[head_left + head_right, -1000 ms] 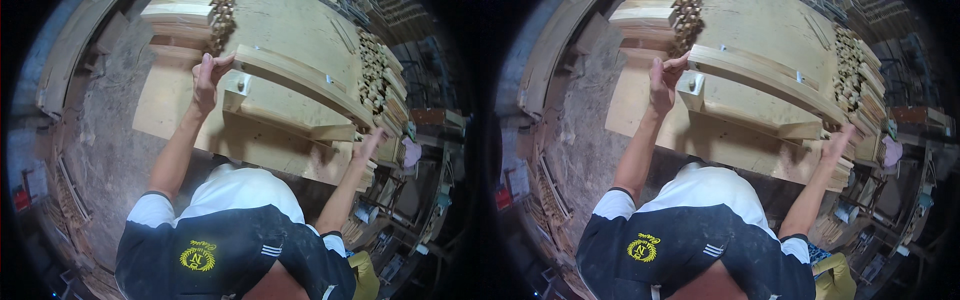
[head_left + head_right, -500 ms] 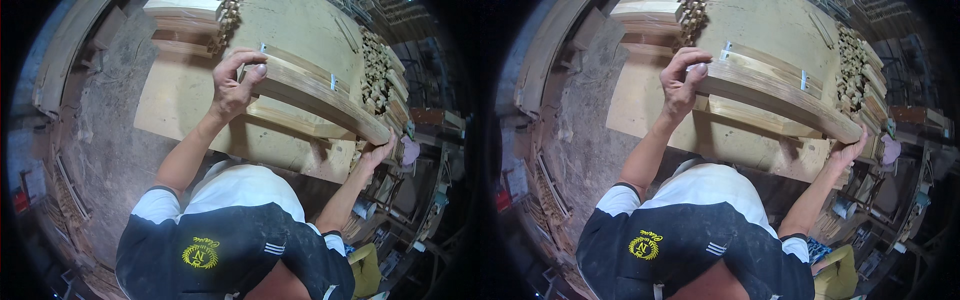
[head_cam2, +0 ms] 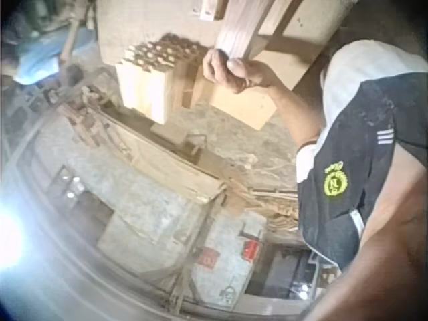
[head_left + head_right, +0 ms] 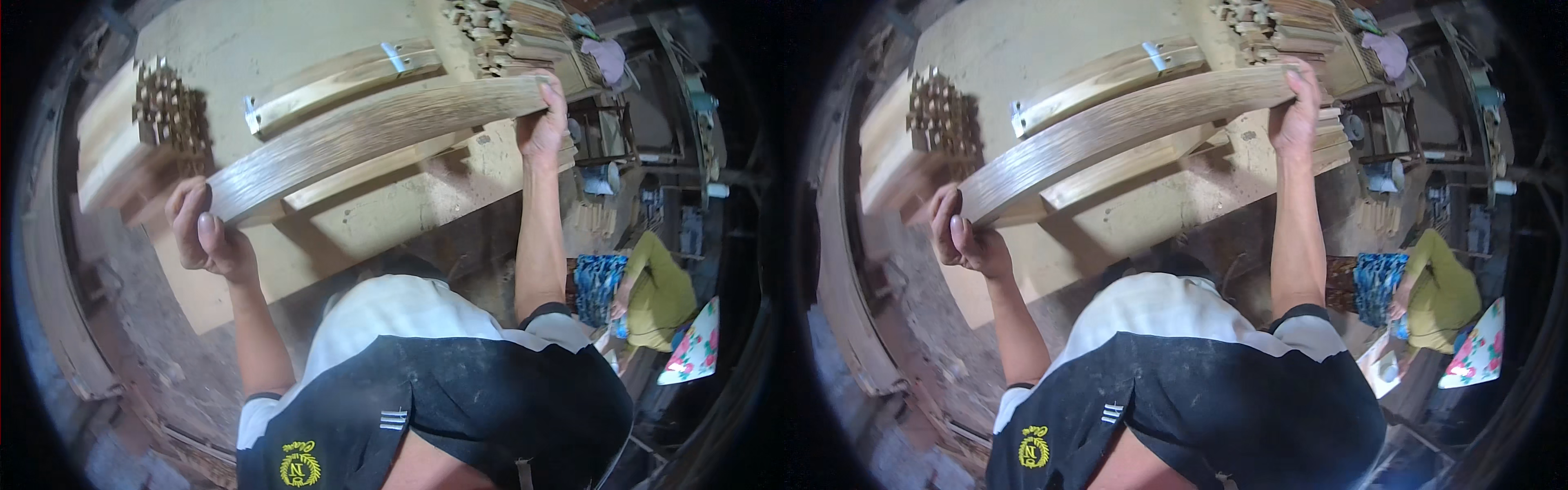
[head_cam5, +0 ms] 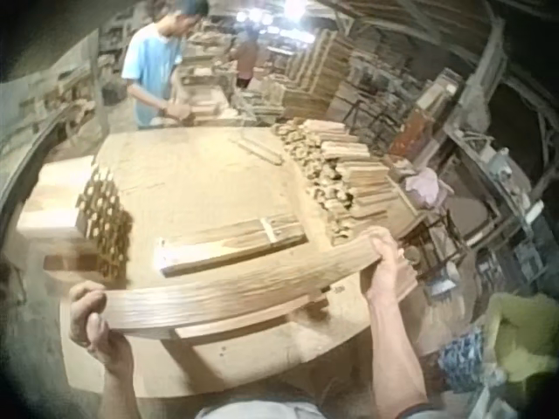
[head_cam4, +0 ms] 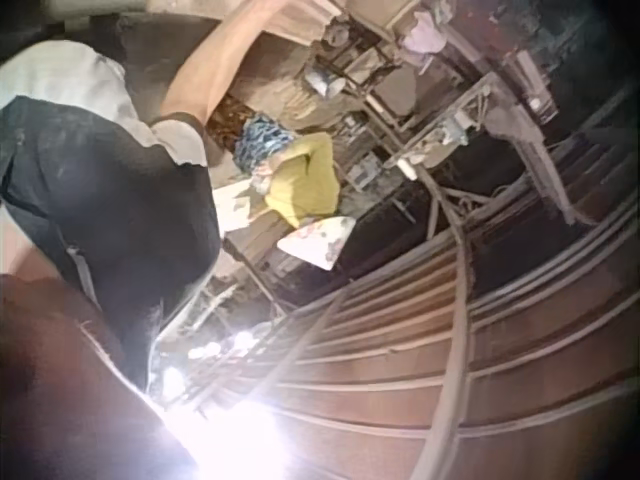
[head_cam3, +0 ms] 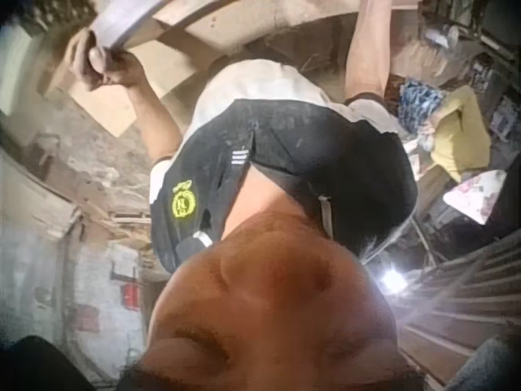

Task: Assembling and inspecting wooden frame components on a workbench in a furniture factory.

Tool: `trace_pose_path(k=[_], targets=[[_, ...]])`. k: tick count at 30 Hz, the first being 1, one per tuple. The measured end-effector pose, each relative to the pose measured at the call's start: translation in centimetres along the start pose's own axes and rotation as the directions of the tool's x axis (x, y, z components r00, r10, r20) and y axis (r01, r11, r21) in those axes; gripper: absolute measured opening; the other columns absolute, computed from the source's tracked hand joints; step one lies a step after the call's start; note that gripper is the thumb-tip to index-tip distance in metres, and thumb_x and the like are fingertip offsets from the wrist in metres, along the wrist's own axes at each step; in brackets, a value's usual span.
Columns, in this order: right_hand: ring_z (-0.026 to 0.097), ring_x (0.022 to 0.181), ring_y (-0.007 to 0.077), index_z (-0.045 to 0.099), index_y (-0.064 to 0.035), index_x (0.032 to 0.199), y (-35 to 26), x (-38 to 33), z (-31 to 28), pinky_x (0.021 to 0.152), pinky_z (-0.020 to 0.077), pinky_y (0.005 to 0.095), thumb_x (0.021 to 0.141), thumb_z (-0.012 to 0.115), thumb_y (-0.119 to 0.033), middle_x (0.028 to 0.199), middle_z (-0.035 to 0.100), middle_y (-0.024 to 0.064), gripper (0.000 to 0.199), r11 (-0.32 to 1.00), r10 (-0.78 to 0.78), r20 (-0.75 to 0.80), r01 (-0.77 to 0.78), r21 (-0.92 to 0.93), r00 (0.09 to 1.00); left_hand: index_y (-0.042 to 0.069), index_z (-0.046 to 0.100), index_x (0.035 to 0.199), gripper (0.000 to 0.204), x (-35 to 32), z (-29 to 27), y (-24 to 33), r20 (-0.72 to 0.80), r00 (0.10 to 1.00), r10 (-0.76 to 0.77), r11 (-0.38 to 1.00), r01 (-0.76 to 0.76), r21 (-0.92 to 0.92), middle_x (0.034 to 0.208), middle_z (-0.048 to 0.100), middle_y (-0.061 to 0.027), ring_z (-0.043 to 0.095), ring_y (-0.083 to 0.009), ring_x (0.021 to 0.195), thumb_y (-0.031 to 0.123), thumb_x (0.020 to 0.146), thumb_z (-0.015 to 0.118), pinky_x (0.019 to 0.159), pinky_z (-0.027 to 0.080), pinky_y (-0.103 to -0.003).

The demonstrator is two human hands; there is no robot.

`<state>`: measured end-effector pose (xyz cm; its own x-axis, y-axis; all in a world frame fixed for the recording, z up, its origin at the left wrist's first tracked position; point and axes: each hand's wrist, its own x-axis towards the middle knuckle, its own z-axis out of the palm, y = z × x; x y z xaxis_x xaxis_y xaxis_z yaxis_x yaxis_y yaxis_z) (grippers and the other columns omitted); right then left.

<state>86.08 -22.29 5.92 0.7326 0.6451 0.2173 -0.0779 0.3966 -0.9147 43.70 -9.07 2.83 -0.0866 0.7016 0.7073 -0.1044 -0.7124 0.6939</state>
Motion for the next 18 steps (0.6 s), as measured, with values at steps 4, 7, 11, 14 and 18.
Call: trace_pose_path(k=[4, 7, 11, 14, 18], targets=[[0.058, 0.102, 0.0175, 0.060, -0.0066, 0.111, 0.8, 0.5, 0.3, 0.095, 0.0441, 0.0336, 0.086, 0.060, -0.019, 0.103, 0.063, 0.0045, 0.028, 1.000, 0.010, 0.014, -0.010, 0.018, 1.000, -0.005, 0.065, 0.113, 0.035, 0.9, -0.7, 2.0, 0.070, 0.989, -0.134, 0.986, 0.125, 0.113, 0.115, 0.061, -0.0213, 0.057, -0.0293, 0.109, 0.021, 0.092, 0.056, 0.096, 0.046, -0.038], [0.059, 0.100, 0.0151, 0.060, -0.0073, 0.114, 0.9, 0.5, 0.0, 0.092, 0.0453, 0.0310, 0.091, 0.059, -0.021, 0.103, 0.063, 0.0027, 0.027, 0.998, 0.029, 0.035, -0.031, 0.057, 0.999, -0.004, 0.064, 0.118, 0.047, 2.9, 1.6, 5.8, 0.116, 0.981, 0.156, 0.893, -0.190, 0.407, 0.120, 0.060, -0.0215, 0.055, -0.0311, 0.116, 0.035, 0.092, 0.064, 0.098, 0.044, -0.041], [0.057, 0.099, 0.0129, 0.056, -0.0077, 0.121, 1.7, -0.8, -0.3, 0.084, 0.0476, 0.0287, 0.093, 0.064, -0.023, 0.107, 0.060, 0.0027, 0.033, 0.976, 0.009, 0.033, -0.016, 0.219, 0.999, -0.001, 0.060, 0.127, 0.075, 4.8, 12.3, 11.6, 0.671, 0.740, 0.043, 0.631, -0.541, 0.556, 0.123, 0.060, -0.0213, 0.054, -0.0337, 0.120, 0.059, 0.084, 0.069, 0.102, 0.040, -0.050], [0.058, 0.104, 0.0197, 0.053, -0.0073, 0.128, 8.5, -3.4, -4.0, 0.086, 0.0494, 0.0325, 0.088, 0.069, -0.029, 0.111, 0.060, 0.0072, 0.048, 0.995, -0.080, 0.088, 0.075, 0.066, 0.993, 0.000, 0.064, 0.108, 0.070, 3.5, 18.3, 9.5, 0.774, 0.582, -0.250, 0.579, -0.551, 0.601, 0.099, 0.067, -0.0170, 0.065, -0.0284, 0.095, 0.065, 0.081, 0.068, 0.083, 0.050, -0.045], [0.059, 0.111, 0.0363, 0.056, -0.0024, 0.123, 7.9, -6.2, -1.0, 0.095, 0.0481, 0.0448, 0.071, 0.078, -0.043, 0.112, 0.062, 0.0199, 0.070, 0.698, -0.052, 0.387, 0.311, -0.645, 0.921, 0.006, 0.058, 0.081, 0.060, 2.6, 21.0, 10.0, 0.624, 0.532, -0.573, 0.520, -0.353, 0.778, 0.072, 0.066, -0.0120, 0.065, -0.0272, 0.064, 0.065, 0.078, 0.070, 0.062, 0.051, -0.041]])
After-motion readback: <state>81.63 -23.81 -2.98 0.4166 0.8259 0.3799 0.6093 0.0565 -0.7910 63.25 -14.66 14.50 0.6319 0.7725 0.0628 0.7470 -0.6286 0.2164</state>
